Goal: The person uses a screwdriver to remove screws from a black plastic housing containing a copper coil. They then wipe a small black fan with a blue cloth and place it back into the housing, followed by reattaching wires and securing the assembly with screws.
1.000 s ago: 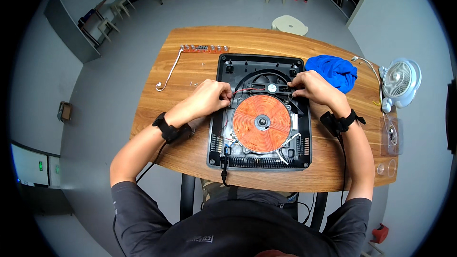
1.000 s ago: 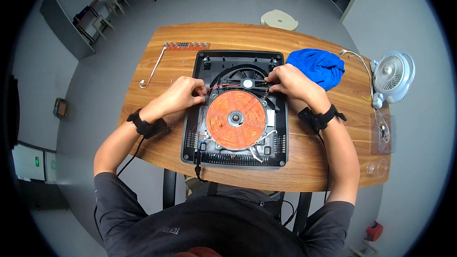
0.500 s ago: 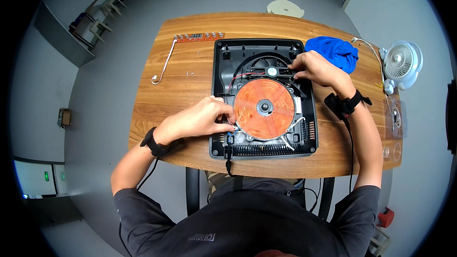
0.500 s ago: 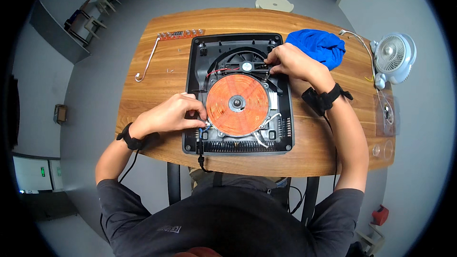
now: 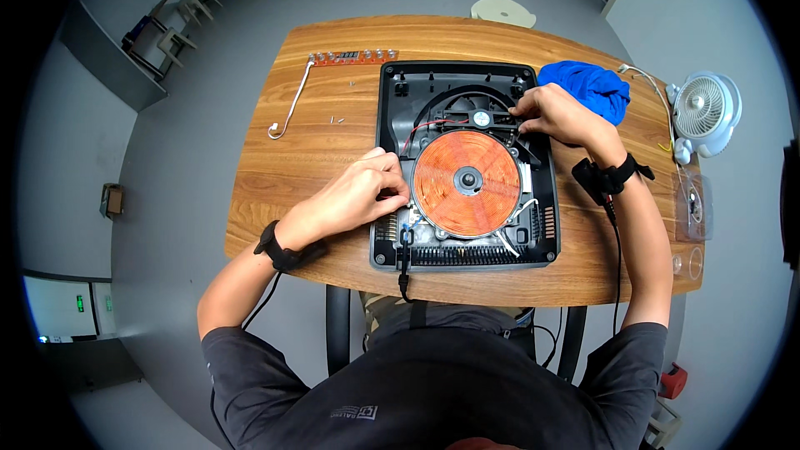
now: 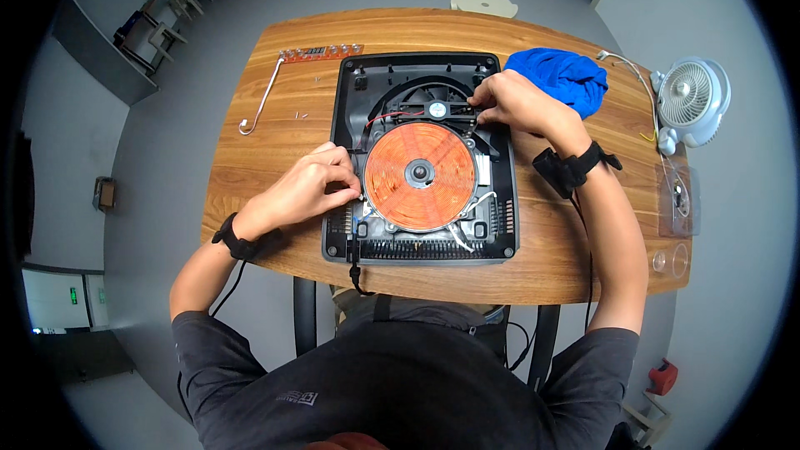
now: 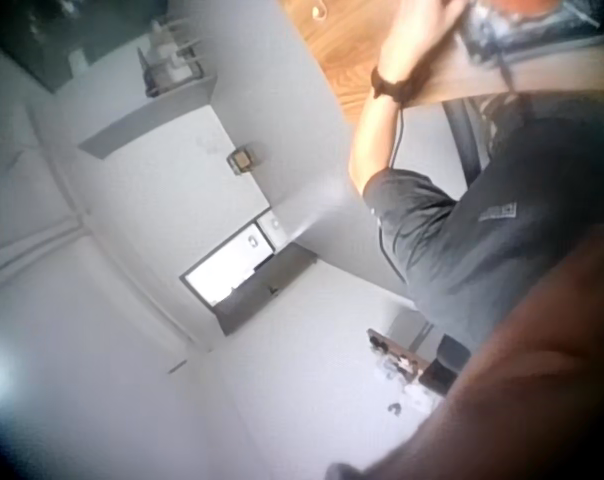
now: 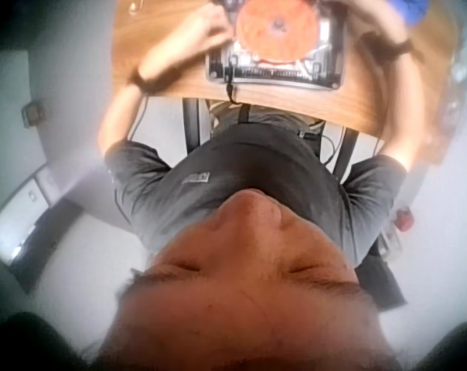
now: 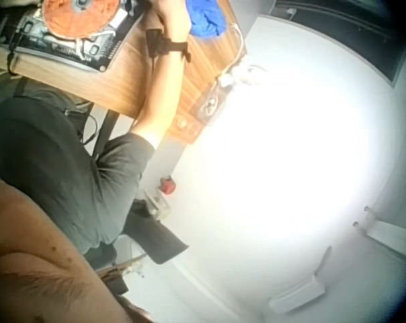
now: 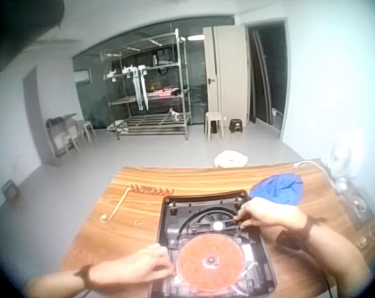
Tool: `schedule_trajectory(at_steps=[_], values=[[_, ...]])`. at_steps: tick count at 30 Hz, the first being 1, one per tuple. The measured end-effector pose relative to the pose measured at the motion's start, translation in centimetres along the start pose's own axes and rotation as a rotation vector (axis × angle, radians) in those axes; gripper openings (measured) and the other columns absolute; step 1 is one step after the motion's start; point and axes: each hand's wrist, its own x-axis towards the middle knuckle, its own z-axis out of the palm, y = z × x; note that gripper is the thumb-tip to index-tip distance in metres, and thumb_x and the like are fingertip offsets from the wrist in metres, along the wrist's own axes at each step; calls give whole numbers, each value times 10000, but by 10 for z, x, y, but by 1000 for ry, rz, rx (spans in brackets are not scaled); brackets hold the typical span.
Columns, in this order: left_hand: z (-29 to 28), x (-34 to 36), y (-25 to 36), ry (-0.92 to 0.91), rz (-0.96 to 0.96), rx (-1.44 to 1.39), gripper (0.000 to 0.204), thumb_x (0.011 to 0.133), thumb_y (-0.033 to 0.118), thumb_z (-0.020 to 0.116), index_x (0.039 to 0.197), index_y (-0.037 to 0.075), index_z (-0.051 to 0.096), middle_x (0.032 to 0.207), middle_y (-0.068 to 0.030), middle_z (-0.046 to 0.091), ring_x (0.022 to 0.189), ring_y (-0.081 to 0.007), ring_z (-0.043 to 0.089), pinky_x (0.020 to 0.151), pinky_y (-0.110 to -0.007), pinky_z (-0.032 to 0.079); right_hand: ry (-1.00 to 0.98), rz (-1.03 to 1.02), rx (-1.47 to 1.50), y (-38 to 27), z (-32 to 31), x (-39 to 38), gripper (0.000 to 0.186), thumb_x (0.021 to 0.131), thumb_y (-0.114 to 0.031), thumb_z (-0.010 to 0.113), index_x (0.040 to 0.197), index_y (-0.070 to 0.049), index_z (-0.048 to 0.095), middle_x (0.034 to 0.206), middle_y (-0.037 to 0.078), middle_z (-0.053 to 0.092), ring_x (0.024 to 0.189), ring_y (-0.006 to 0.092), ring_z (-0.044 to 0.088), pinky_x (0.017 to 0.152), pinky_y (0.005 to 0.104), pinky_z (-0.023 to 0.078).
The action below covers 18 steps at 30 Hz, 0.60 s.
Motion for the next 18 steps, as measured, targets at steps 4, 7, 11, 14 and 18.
schedule_trajectory(at_steps=[4, 7, 11, 14, 18], values=[[6, -2, -2, 48, -20, 9, 72, 832, 61, 788, 870, 11, 754, 848, -90, 640, 865, -273, 589, 803, -388, 517, 10, -9, 10, -1, -1, -1, 330, 775, -71, 853, 1068, 45, 757, 1028, 199, 751, 945, 367, 722, 816, 406, 581], [8, -3, -4, 54, -28, 28, 75, 826, 63, 795, 856, 12, 750, 841, -89, 636, 855, -266, 587, 822, -389, 510, 13, -15, 7, -1, 0, 0, 326, 773, -69, 854, 1060, 48, 754, 1020, 197, 751, 941, 367, 722, 812, 406, 581], [12, -3, -5, 72, -34, 43, 84, 811, 64, 811, 844, 18, 749, 829, -81, 637, 831, -254, 589, 834, -385, 494, 19, -19, 6, 1, 1, -1, 320, 772, -69, 855, 1050, 51, 750, 1016, 196, 751, 938, 367, 722, 808, 406, 581], [13, -3, -6, 76, -30, 55, 92, 802, 65, 823, 855, 30, 757, 820, -67, 637, 830, -242, 596, 834, -371, 481, 29, -26, 10, 3, 2, 0, 324, 771, -70, 856, 1052, 51, 751, 1015, 199, 750, 937, 367, 722, 807, 406, 580], [14, -3, -5, 85, -36, 56, 93, 804, 76, 824, 851, 36, 755, 809, -60, 637, 823, -235, 597, 839, -368, 463, 19, -13, 4, 0, 1, 0, 334, 770, -73, 857, 1063, 49, 754, 1014, 202, 749, 938, 368, 722, 807, 406, 580]])
